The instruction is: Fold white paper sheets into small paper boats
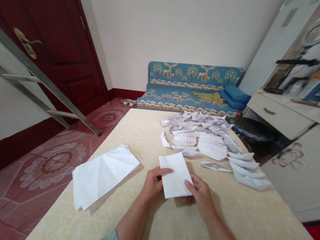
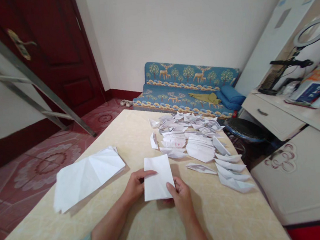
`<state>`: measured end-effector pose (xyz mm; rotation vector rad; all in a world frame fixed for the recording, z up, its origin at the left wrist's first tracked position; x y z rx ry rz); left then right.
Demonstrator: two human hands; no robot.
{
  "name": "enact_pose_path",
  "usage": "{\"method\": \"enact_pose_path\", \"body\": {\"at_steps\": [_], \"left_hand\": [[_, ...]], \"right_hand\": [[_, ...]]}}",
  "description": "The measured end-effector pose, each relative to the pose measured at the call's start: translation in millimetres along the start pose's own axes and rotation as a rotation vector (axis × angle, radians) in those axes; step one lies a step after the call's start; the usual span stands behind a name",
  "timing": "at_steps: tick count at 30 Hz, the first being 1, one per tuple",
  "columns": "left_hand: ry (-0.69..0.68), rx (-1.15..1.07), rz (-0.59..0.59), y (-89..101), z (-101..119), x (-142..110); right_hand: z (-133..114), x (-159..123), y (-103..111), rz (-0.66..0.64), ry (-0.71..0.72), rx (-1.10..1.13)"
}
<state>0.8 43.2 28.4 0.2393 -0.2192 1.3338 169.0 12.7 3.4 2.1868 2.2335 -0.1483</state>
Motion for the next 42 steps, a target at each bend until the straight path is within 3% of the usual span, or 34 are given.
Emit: {"method": "enact_pose_path", "body": {"at_steps": [4, 10, 15, 25, 30, 36, 42], "left_hand": [[0.087, -0.105, 0.061, 8.2, -7, 0], [0.118, -0.186, 0.0, 2.6, -6, 0], [0.129, -0.218, -0.048, -5.7, -8, -3], [0.07, -0.165, -0.145, -13.5, 3, -3], [0.031, -0.073, -0.153, -12.5, 11, -2], [0.022, 0.058, -0.134, -8.7, 10, -2], [0.009, 0.014, -0.129, -10.8, 7, -1]], "right_hand": [[-8, 0, 19, 0.154, 0.116, 0.115], [-26, 1, -3, -0.035, 0.259, 0.049], [-33, -2, -8, -0.055, 0.367, -0.125], [-34, -1, -8, -0.061, 0.463, -0.218], [-30, 1, -10, -0.041, 0.468, -0.234], [-23, 3, -6, 0.019, 0.339, -0.274], [-23, 3, 3, 0.107, 0.309, -0.339]]}}
Point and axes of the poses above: each hand's wrist, its own x-axis towards the middle knuckle, its own y-axis out of the back of the hand, z = x × y, the point moved 9 cm from there along x, towards the middle knuckle, and after that the axes turned 2 degrees about -z, right-handed, at the moved point
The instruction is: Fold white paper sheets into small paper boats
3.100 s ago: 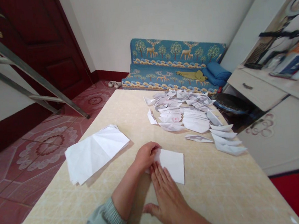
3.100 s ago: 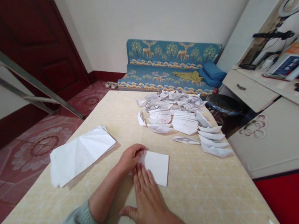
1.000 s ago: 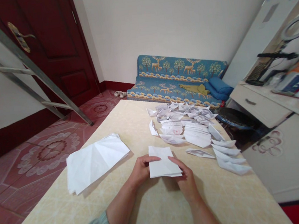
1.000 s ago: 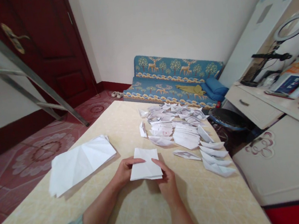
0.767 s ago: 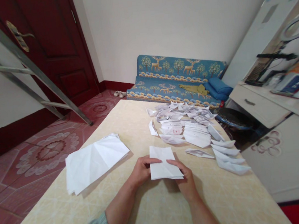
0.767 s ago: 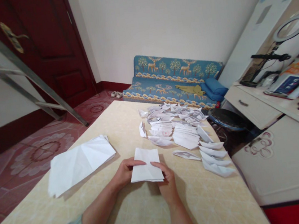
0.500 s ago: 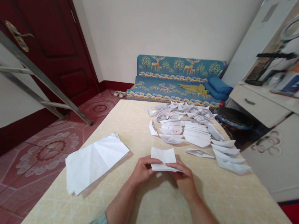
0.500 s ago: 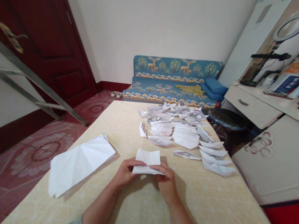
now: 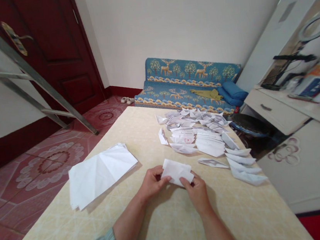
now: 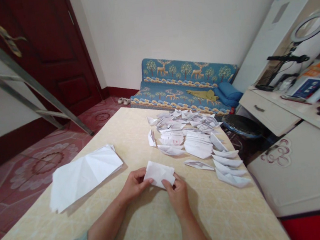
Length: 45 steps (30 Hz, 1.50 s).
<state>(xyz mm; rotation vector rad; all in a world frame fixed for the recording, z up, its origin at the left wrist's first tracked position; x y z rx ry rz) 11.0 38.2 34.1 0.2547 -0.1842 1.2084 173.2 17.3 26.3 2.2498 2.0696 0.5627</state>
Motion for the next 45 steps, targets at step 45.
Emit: {"method": "enact_pose_path", "body": {"at_steps": [45], "left_hand": [[0.108, -0.007, 0.131, 13.9, -12, -1]], "right_hand": [[5, -7, 32, 0.333, -0.068, 0.154]]}}
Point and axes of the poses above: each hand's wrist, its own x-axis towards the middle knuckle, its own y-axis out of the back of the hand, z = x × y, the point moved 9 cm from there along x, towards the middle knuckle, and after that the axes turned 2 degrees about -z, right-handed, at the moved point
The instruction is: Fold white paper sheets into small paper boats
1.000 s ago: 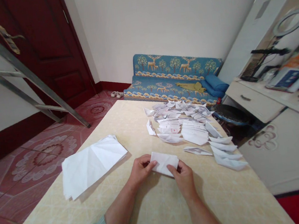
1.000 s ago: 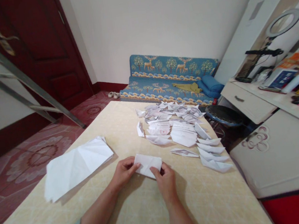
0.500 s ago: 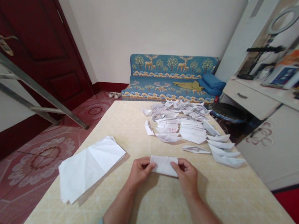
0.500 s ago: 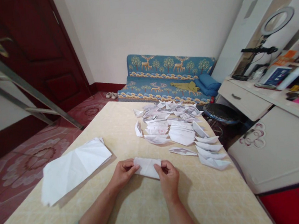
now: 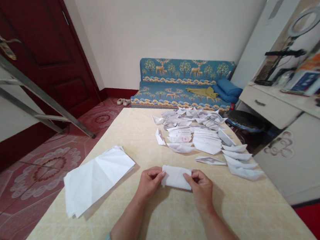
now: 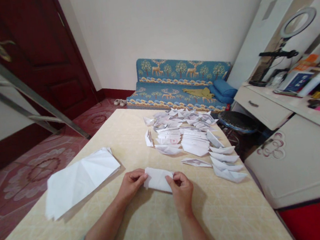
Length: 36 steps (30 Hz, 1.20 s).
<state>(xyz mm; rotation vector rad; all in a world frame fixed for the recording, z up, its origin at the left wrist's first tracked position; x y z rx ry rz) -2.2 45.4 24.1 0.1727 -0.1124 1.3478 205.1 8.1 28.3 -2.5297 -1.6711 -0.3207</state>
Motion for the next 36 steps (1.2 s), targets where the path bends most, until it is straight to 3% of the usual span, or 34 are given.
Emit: {"method": "enact_pose_path", "body": {"at_steps": [13, 36], "left_hand": [[0.042, -0.074, 0.084, 5.9, -7.0, -0.9], [0.049, -0.066, 0.087, 3.4, -6.5, -3.0]], "right_hand": [[4.2, 0.6, -2.9, -0.022, -0.035, 0.042], [5.2, -0.4, -9.3, -0.055, -0.04, 0.094]]}}
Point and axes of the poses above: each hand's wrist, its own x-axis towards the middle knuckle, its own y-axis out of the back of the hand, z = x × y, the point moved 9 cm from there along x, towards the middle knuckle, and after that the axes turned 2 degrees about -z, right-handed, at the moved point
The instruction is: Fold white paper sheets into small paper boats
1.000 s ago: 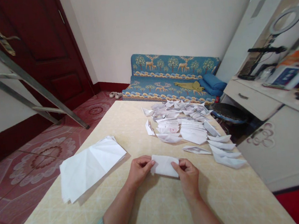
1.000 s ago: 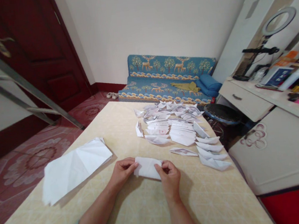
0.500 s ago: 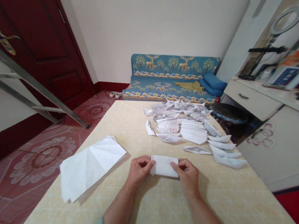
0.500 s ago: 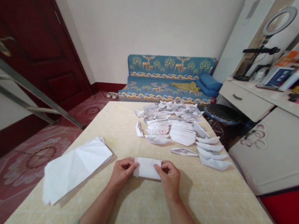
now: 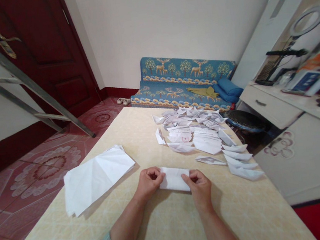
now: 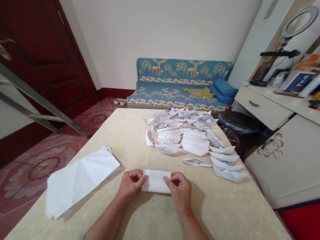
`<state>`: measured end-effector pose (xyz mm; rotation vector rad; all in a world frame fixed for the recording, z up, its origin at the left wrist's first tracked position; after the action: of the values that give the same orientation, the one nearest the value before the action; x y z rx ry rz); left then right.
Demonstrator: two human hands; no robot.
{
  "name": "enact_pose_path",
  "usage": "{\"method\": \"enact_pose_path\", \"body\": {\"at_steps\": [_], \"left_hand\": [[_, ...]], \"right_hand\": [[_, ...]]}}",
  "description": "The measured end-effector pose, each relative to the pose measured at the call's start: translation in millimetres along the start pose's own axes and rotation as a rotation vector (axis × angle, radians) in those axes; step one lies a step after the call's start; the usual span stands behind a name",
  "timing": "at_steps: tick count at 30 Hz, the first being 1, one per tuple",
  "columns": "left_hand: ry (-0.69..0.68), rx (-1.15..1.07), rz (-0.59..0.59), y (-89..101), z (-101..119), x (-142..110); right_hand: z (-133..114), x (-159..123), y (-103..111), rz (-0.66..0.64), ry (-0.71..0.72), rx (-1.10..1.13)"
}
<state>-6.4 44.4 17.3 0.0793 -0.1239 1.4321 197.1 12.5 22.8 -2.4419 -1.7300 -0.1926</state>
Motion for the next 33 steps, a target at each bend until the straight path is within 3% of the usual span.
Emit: {"method": "enact_pose_path", "body": {"at_steps": [6, 10, 13, 18, 27, 30, 33], "left_hand": [[0.054, -0.019, 0.016, 1.5, -8, 0], [0.048, -0.13, -0.056, -5.6, -6, -1], [0.016, -0.094, -0.185, -16.6, 1, -4], [-0.08, 0.179, -0.46, -42.0, 16, -16], [0.054, 0.197, -0.69, -68.4, 12, -33], [0.1, 0.172, -0.616, -68.3, 6, -31], [0.112, 0.15, -0.363, -55.1, 1, -20]], "right_hand": [[6, 0, 2, 0.006, -0.039, 0.031], [10, 0, 3, -0.009, -0.087, 0.08], [13, 0, 5, -0.014, -0.111, 0.087], [11, 2, 5, -0.038, -0.104, 0.014], [5, 0, -12, -0.197, -0.079, -0.089], [6, 2, -13, -0.191, -0.081, -0.012], [5, 7, -5, -0.086, -0.057, 0.092]]}}
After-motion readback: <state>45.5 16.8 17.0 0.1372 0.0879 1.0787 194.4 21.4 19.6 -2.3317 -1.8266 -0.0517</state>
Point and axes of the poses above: each hand's wrist, its own x-axis towards the middle knuckle, its own y-axis out of the back of the hand, z = x × y, the point moved 9 cm from there along x, towards the middle knuckle, and after that the axes turned 2 degrees about -z, right-handed, at the moved point
